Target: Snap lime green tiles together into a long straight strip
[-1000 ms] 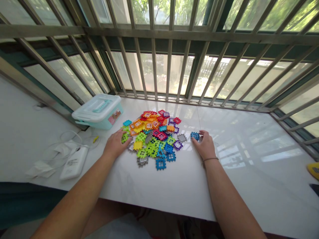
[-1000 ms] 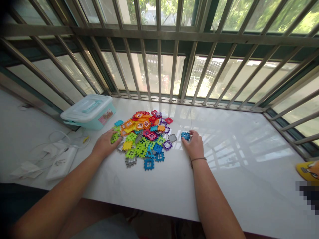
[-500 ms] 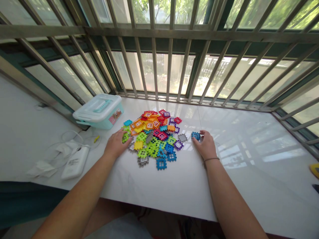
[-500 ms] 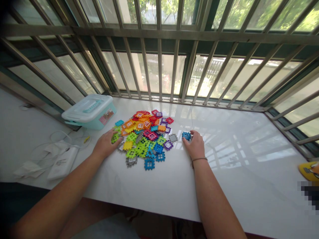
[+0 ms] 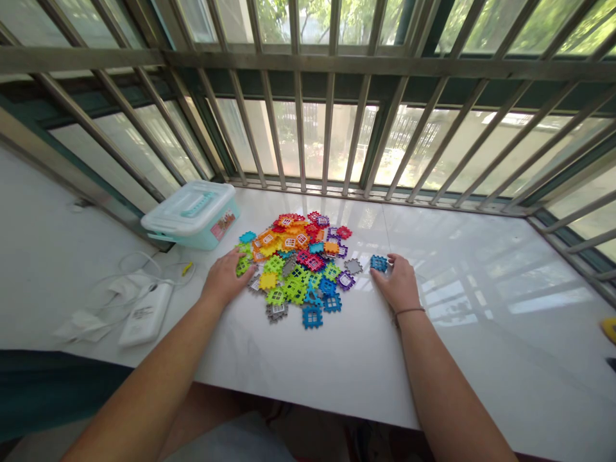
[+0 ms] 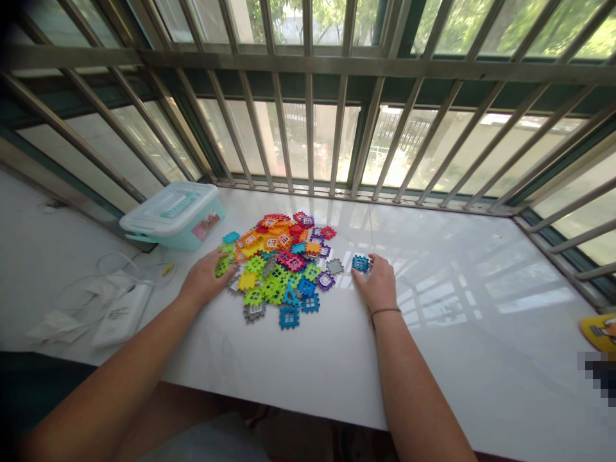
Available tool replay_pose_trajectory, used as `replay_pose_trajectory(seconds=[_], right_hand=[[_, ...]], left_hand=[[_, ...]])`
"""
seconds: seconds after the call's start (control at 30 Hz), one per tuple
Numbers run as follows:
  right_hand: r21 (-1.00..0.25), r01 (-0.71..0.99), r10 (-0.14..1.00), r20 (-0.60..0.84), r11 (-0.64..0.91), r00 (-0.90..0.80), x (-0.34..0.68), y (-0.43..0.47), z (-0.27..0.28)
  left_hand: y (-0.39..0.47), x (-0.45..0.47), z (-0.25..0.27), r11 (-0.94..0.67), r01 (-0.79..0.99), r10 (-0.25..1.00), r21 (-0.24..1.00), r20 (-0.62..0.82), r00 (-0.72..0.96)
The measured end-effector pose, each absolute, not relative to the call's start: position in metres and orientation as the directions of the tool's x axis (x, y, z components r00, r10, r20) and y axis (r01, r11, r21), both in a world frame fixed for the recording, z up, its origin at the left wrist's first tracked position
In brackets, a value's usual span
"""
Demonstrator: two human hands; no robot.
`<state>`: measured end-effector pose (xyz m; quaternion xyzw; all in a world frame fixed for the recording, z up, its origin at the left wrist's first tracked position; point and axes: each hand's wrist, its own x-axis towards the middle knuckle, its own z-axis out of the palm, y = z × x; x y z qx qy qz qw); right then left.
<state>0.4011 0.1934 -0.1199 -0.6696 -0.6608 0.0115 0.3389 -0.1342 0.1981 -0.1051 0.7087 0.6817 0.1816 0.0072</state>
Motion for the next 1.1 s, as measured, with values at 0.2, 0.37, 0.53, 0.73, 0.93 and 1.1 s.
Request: replay_pose_trajectory(seconds=[0.2, 0.37, 0.53, 0.73, 0.93, 1.1], right_hand=[[-0.473, 0.877, 0.89, 0.432, 0.085, 0.147, 0.3998, 0.1931, -0.1191], [-0.476, 0.877, 0.894, 0.418, 0.063, 0.163, 0.3985, 0.192, -0.118], [-0.477, 0.877, 0.896, 0.411, 0.054, 0.168, 0.3972, 0.1911, -0.1159], [-0.467, 0.883, 0.896, 0.41, 0.047, 0.169, 0.3968, 0.1913, -0.1145], [-0.464, 0.884, 0.893, 0.417, 0.048, 0.17, 0.3962, 0.1914, -0.1142], [-0.469, 0.881, 0.89, 0.424, 0.058, 0.166, 0.3963, 0.1911, -0.1144]], left_hand=[[0.198, -0.1333, -0.1047, -0.074, 0.961, 0.967, 0.266, 0.254, 0.004], [0.1977, -0.1332, -0.1046, -0.079, 0.961, 0.967, 0.264, 0.254, 0.01], [0.1979, -0.1335, -0.1045, -0.07, 0.963, 0.97, 0.259, 0.243, 0.006], [0.1974, -0.1334, -0.1041, -0.068, 0.964, 0.97, 0.257, 0.243, 0.004], [0.1974, -0.1333, -0.1041, -0.077, 0.963, 0.968, 0.258, 0.25, 0.01], [0.1972, -0.1333, -0.105, -0.075, 0.963, 0.967, 0.257, 0.253, 0.008]])
